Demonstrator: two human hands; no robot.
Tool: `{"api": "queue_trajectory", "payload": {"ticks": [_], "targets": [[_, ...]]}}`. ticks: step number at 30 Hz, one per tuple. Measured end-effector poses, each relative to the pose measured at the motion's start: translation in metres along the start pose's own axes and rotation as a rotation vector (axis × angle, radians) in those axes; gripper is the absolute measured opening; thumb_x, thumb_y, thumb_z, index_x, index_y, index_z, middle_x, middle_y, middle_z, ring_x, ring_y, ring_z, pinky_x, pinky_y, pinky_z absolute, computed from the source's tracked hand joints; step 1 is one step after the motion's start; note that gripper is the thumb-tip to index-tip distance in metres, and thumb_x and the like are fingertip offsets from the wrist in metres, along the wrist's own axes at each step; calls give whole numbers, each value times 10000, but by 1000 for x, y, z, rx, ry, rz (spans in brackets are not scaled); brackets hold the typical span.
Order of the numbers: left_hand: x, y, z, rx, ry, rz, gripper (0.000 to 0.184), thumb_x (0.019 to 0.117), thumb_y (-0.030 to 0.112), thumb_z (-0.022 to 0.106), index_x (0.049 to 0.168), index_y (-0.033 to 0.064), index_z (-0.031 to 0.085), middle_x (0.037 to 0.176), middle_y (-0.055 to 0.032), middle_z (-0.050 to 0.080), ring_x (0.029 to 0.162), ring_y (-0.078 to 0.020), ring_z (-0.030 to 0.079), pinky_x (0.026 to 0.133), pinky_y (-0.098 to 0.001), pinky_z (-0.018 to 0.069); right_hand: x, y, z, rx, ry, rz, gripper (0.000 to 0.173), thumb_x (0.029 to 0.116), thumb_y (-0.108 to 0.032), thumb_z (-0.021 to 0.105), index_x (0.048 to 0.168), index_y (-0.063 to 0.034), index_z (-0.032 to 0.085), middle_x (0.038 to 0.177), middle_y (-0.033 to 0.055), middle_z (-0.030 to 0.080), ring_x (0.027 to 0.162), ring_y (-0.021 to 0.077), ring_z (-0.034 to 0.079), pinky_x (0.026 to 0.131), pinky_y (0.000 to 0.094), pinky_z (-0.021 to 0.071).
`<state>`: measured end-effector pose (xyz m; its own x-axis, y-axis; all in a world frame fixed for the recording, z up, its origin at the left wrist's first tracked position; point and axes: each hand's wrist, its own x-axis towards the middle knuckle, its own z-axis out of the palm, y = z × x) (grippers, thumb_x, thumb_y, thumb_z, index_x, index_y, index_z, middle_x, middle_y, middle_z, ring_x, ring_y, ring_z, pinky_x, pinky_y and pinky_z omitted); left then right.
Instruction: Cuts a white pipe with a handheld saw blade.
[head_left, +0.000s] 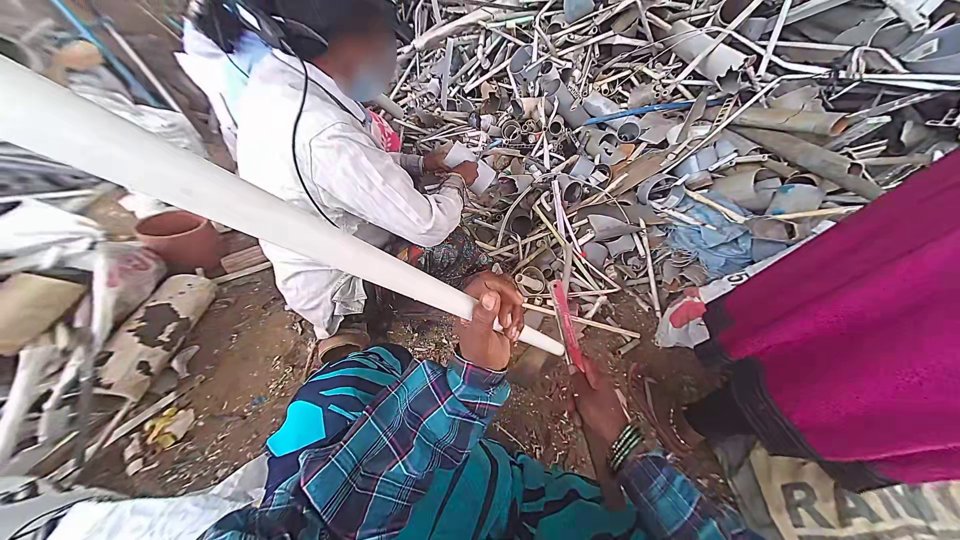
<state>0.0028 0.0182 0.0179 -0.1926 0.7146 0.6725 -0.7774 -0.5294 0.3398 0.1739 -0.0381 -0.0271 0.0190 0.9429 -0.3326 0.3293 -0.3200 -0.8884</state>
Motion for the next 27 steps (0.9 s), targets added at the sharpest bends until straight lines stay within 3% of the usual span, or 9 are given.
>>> {"api": "queue_trajectory", "payload": {"ticks": [3,9,12,14,16,19,22,24,27], "targets": [[-12,-11,4,68,26,-28,252,910,422,726,802,194,736,692,123,660,519,52,547,471,-129,441,-26,-11,16,-64,-63,-236,298,1079,-135,371,1234,78,512,610,-30,471,454,27,452,449,199,414],[-4,3,10,16,16,26,247,910,410,729,818,181,734,665,103,655,516,32,565,475,-139,456,26,37,-7,-161,0,184,407,1139,-183,317,1461,62,366,715,66,507,510,140,522,522,298,488],[2,1,9,47,168,56,299,891,438,745,774,165,714,600,84,620,467,4,552,442,-158,461,13,22,2,-206,54,34,377,1127,-167,344,1406,73,427,749,95,546,555,169,557,560,337,513],[-1,-2,14,93,304,39,305,968,372,669,752,156,677,561,80,588,451,-10,545,444,-164,467,-9,11,14,-257,66,-201,352,1102,-157,381,1324,92,495,720,108,555,567,193,557,574,375,509],[0,-1,22,113,410,2,346,1057,237,481,758,139,626,528,73,553,436,-25,534,461,-174,480,-10,12,18,-305,141,-344,339,1082,-164,412,1253,92,555,665,104,572,538,209,568,556,403,512],[8,6,21,140,508,-30,462,1100,187,289,761,134,598,501,70,523,423,-37,520,472,-185,488,16,26,-1,-273,189,-122,362,1121,-172,369,1354,81,484,728,136,577,589,233,584,620,417,528],[10,7,10,172,516,3,479,1111,243,278,782,158,616,513,88,525,446,-29,525,503,-185,495,30,31,-13,-295,219,48,412,1130,-181,342,1452,67,410,777,155,586,608,243,593,624,414,529],[11,5,16,165,558,7,468,1103,192,283,761,136,597,497,73,517,435,-43,519,504,-195,494,16,18,-3,-375,209,-89,378,1111,-156,391,1389,87,471,830,216,636,706,326,649,713,499,544],[4,-2,24,182,606,-41,438,1092,114,278,771,106,576,494,73,501,429,-36,511,502,-190,499,-9,6,18,-458,194,-381,353,1073,-168,450,1253,109,575,735,212,642,646,373,657,642,558,536]]}}
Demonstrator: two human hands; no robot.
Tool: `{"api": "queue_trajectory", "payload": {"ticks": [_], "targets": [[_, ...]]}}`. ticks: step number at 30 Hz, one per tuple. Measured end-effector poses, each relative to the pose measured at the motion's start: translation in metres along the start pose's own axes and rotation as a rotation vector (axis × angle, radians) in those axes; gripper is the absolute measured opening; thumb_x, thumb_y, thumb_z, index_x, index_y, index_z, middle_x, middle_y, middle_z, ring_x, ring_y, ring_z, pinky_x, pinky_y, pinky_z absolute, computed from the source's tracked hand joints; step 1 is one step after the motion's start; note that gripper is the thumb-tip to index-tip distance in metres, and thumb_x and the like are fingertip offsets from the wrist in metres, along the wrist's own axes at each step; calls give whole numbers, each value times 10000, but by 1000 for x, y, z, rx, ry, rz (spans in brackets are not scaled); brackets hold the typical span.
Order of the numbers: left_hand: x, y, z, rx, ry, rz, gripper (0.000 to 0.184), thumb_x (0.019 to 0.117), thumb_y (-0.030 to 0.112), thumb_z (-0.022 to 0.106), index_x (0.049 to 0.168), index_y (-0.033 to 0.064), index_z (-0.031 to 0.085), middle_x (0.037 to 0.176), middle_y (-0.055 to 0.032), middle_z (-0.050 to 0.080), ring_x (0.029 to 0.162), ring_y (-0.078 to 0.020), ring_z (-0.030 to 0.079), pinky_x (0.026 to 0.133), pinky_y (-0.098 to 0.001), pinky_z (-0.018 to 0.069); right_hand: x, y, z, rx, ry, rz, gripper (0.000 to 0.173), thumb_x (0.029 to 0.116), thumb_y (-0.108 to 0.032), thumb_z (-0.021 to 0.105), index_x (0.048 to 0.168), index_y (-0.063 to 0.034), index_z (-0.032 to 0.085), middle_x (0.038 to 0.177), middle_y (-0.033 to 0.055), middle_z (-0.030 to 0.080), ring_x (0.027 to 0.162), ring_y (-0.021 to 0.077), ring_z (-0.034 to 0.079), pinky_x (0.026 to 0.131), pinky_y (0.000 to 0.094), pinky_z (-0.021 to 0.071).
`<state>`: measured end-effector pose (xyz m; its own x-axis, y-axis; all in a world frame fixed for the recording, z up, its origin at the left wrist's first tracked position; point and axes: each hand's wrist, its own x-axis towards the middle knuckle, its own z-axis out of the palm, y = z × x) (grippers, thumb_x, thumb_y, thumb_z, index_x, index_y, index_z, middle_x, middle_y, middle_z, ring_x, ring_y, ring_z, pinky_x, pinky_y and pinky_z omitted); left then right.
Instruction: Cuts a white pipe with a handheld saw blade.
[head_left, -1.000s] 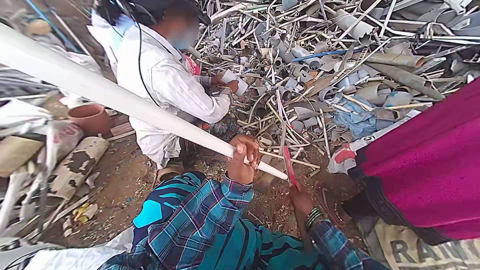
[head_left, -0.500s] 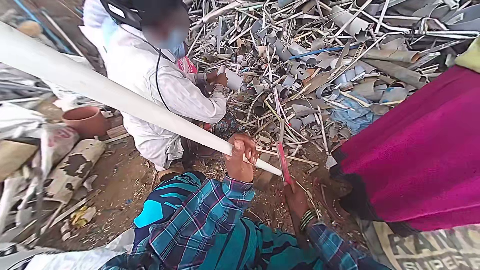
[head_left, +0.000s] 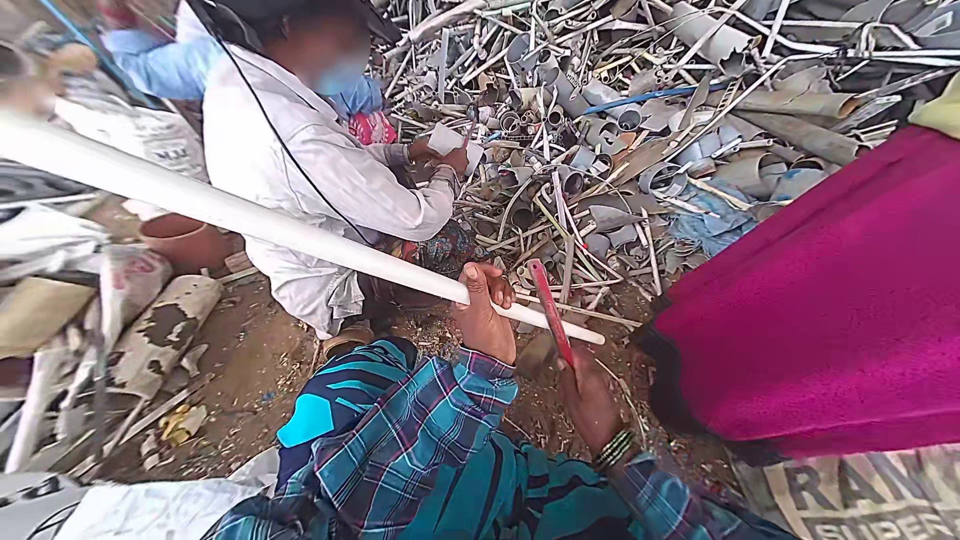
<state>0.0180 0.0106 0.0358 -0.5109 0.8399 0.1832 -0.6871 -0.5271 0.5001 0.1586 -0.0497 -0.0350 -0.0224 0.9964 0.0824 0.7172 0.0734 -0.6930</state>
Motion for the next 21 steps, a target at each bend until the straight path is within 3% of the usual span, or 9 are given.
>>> {"api": "queue_trajectory", "payload": {"ticks": [2,4,6,8,10,12,16,19,21], "targets": [[-1,3,3,12,12,-31,438,1095,109,268,778,102,570,487,79,492,417,-34,503,499,-191,502,5,1,-6,-20,-16,26,342,1084,-157,434,1263,105,559,757,215,640,660,365,654,662,542,539],[3,8,4,2,30,-27,446,1098,113,259,769,101,559,478,75,482,401,-37,492,478,-190,494,19,12,-21,-132,-70,197,371,1109,-153,414,1372,93,499,932,294,675,845,442,688,812,576,531],[7,12,4,-6,34,-21,450,1105,133,251,769,106,548,479,71,480,400,-44,493,477,-193,497,29,26,-27,-209,-3,288,427,1094,-155,472,1446,86,455,1160,359,651,1068,511,662,951,619,491],[10,13,6,-23,40,-40,470,1113,158,239,767,107,552,489,64,490,415,-54,509,497,-202,511,29,35,-24,-177,188,208,552,1007,-145,643,1435,142,446,1339,411,532,1128,545,621,965,637,485],[9,14,6,-37,59,-69,484,1122,186,232,766,112,552,498,58,495,429,-67,527,521,-219,532,26,33,-23,-166,317,128,712,916,-175,769,1443,158,425,1453,420,428,1107,565,622,900,645,516],[6,17,9,-69,50,-94,494,1124,204,223,768,118,556,508,61,506,445,-71,546,545,-231,552,27,34,-25,-133,483,62,732,871,-157,802,1420,173,448,1456,431,423,1037,588,639,811,668,528],[0,26,14,-118,8,-115,508,1122,199,210,771,112,568,521,56,529,468,-76,578,570,-240,576,38,45,-37,-96,760,2,646,869,-132,788,1336,201,490,1415,449,425,1105,605,588,837,663,517],[4,25,11,-94,29,-109,509,1125,220,201,776,118,556,512,63,517,458,-69,566,559,-230,565,41,49,-44,-88,836,-19,643,863,-142,777,1320,208,492,1402,461,407,1131,595,561,870,640,502],[4,22,9,-90,33,-136,531,1129,270,187,773,134,557,509,70,515,456,-68,564,557,-230,561,42,51,-48,-140,808,-114,627,819,-116,805,1293,193,534,1398,455,434,1048,585,613,776,628,533]]}}
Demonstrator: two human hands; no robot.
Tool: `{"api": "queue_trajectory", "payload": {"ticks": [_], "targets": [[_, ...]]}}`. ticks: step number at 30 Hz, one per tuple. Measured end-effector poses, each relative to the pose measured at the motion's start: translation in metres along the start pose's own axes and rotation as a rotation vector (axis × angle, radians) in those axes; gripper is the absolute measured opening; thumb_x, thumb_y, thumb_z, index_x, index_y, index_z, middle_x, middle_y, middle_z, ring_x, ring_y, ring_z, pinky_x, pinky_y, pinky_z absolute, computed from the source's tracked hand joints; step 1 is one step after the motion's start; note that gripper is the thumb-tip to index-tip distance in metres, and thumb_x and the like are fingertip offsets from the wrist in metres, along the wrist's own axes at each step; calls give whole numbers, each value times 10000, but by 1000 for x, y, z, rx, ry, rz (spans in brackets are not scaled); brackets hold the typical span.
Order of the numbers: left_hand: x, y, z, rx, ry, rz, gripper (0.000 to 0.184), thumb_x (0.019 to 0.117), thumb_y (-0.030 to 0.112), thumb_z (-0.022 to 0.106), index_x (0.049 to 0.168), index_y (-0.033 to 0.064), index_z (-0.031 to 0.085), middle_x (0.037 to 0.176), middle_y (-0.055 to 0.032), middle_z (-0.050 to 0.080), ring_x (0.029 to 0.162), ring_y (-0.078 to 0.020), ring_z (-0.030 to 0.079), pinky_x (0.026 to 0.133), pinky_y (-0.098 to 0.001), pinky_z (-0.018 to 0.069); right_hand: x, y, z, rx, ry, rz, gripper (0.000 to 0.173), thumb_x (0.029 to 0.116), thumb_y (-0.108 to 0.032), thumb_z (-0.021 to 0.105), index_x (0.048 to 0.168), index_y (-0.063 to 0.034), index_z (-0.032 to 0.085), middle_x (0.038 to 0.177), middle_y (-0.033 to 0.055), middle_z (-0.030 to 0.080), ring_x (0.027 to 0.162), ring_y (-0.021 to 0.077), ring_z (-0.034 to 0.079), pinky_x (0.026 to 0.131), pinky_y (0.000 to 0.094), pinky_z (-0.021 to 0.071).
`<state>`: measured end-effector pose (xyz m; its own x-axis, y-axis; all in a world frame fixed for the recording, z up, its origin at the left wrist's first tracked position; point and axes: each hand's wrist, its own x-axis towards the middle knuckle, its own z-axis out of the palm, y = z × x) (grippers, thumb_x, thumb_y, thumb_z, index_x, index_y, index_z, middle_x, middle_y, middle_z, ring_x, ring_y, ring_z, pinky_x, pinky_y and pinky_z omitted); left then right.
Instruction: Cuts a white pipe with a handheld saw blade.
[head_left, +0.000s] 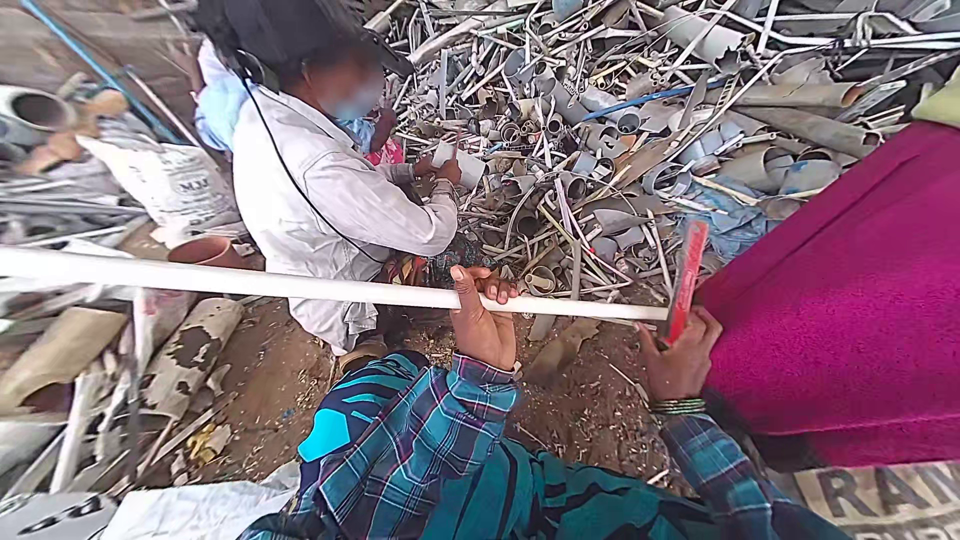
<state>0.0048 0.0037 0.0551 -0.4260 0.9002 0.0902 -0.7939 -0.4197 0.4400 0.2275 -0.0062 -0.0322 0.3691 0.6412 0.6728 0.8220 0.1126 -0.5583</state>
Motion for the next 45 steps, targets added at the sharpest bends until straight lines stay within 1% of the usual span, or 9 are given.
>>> {"api": "queue_trajectory", "payload": {"ticks": [5,9,13,18,23,30,37,42,45], "targets": [[-4,-4,-6,-54,-113,-85,473,1115,191,235,813,118,592,580,43,581,548,-93,627,647,-261,592,13,-1,-9,12,-255,-5,543,890,-29,724,1337,194,508,1222,404,617,1058,557,656,909,672,499],[-2,-20,-27,-85,-697,-73,64,940,214,705,927,165,744,770,22,715,749,-113,706,825,-305,592,30,1,-27,128,-563,1,573,929,-110,727,1393,122,482,1056,293,671,722,316,677,667,465,569],[-4,-51,-46,150,-1257,16,252,1029,359,584,978,146,709,901,69,713,942,-49,670,1051,-327,473,26,-9,-31,320,-774,25,553,942,-147,714,1404,64,497,1074,210,678,636,149,616,571,307,530],[-27,-58,-41,259,-864,257,275,1039,418,537,905,242,701,844,150,669,932,-10,653,1092,-308,444,-1,-27,-18,137,-297,-40,449,990,-88,554,1358,166,525,1298,353,611,1000,466,700,834,575,561],[-28,-49,-32,145,-599,297,312,1014,485,534,891,269,722,837,133,682,956,-60,670,1117,-335,432,-44,-52,-17,94,-351,-216,250,981,-102,538,1063,102,656,815,245,697,589,396,692,500,520,548],[-27,-39,-29,38,-403,26,459,1069,439,391,777,240,684,660,80,654,759,-114,701,964,-364,554,-3,-40,-17,16,-673,267,408,1117,-182,388,1407,87,488,953,306,685,910,482,690,844,603,516],[-22,-43,-31,-23,-539,22,388,1019,433,521,731,236,690,647,90,638,704,-79,674,931,-313,549,-38,-70,-26,188,-539,-62,300,1031,-145,491,1119,104,633,739,230,667,657,419,694,593,558,547],[-20,-34,-29,6,-755,141,414,1016,516,496,809,220,699,664,107,624,699,-52,642,894,-262,521,13,-25,-20,185,-751,470,426,1140,-213,314,1468,39,419,893,209,617,705,307,633,708,472,542],[-31,-40,-26,21,-903,150,442,1028,537,460,840,209,688,702,110,627,762,-41,638,927,-248,488,-2,-51,-25,189,-965,291,407,1131,-214,339,1378,64,503,934,267,646,813,388,659,791,543,523]]}}
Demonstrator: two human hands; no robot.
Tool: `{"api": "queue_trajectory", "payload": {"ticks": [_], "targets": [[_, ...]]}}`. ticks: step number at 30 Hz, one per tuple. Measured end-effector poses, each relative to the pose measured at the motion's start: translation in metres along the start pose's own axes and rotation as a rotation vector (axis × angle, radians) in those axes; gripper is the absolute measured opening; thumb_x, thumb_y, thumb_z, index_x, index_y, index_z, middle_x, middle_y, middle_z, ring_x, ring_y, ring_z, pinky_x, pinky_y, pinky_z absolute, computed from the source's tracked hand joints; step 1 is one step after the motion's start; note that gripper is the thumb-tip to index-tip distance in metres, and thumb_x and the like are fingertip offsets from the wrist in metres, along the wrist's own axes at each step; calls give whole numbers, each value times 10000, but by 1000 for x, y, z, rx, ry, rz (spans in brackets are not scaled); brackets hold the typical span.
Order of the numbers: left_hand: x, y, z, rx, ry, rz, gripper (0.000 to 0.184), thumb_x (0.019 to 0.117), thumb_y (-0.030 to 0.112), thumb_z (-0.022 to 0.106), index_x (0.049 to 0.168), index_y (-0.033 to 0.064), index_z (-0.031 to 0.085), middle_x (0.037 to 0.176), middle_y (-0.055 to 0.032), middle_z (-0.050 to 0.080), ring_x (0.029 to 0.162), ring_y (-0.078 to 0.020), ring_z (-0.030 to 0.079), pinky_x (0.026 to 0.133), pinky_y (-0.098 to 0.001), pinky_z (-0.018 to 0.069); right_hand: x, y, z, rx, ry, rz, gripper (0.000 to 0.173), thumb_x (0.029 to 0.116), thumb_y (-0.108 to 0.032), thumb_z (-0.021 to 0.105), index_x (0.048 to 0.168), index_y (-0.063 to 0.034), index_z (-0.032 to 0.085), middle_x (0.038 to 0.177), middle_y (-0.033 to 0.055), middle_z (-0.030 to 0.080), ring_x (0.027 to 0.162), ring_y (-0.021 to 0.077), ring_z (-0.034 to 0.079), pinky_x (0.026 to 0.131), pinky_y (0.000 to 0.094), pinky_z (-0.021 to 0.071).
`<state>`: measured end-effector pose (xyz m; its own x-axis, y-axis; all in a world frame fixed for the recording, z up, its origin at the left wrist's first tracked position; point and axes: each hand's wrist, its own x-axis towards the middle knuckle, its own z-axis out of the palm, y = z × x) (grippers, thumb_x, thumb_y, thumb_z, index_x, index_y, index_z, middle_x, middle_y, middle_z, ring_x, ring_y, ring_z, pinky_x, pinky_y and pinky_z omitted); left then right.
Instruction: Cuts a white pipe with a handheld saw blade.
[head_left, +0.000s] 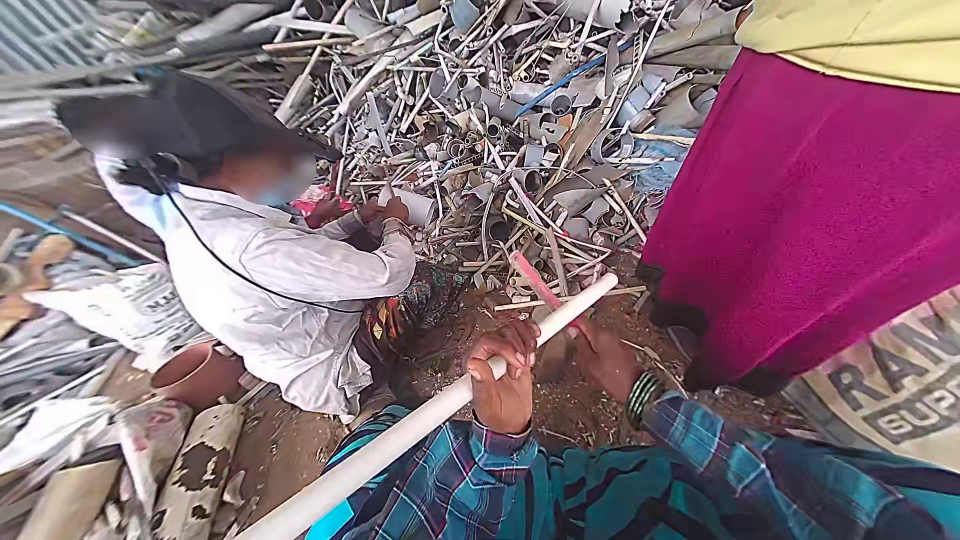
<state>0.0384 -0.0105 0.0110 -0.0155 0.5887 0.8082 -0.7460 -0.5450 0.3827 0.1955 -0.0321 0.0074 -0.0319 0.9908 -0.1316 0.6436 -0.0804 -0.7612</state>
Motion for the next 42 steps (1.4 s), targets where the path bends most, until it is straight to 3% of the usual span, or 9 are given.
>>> {"api": "queue_trajectory", "payload": {"ticks": [4,7,11,20,25,29,35,39,42], "targets": [[5,3,5,-23,-35,29,447,1038,524,441,840,205,683,697,107,631,764,-42,642,939,-256,486,-11,-3,37,63,-181,-1,404,1134,-219,324,1396,55,464,928,254,633,792,370,646,779,525,524],[15,11,-4,-4,-33,73,438,1038,508,452,830,196,678,678,103,620,728,-45,637,926,-260,497,5,23,25,346,162,195,433,1137,-169,287,1517,35,338,829,144,599,618,204,610,612,367,541],[11,2,-22,116,-76,117,419,1057,474,447,874,186,690,730,105,640,773,-36,640,926,-251,495,11,22,-1,485,599,9,349,1117,-129,306,1357,75,457,746,48,556,537,76,557,497,248,492],[-4,-7,-16,174,-77,105,415,1055,495,445,887,200,684,754,124,632,802,-13,625,943,-233,473,-11,-2,33,154,393,-274,362,1066,-231,437,1132,82,606,645,104,569,521,218,573,534,409,509],[-10,-4,-7,136,-75,65,438,1043,519,458,862,189,681,726,115,625,776,-21,622,914,-236,481,10,8,-4,169,315,31,393,1133,-219,355,1361,72,487,775,126,589,624,221,603,643,393,534],[-9,-10,-10,152,-66,71,414,1046,507,461,886,201,690,743,125,632,784,-13,626,920,-227,482,-14,-6,25,113,357,-217,370,1078,-235,427,1178,79,594,701,150,612,594,287,626,600,472,531],[-12,3,-3,288,-149,121,484,1039,547,449,861,168,692,728,88,662,750,-44,651,876,-254,521,12,7,-9,201,281,92,393,1137,-210,347,1385,71,467,788,141,583,620,222,595,639,387,529],[1,6,6,381,-227,170,479,1042,549,441,836,177,661,689,115,600,722,6,603,855,-195,482,-18,-12,19,196,271,-191,326,1090,-204,422,1168,76,570,691,108,558,567,199,564,587,385,505],[1,7,4,347,-274,179,492,1040,561,438,829,173,655,688,106,594,720,-7,599,854,-207,484,-12,-10,8,202,266,-119,338,1107,-192,403,1213,90,558,722,119,573,584,207,579,602,381,517]]}}
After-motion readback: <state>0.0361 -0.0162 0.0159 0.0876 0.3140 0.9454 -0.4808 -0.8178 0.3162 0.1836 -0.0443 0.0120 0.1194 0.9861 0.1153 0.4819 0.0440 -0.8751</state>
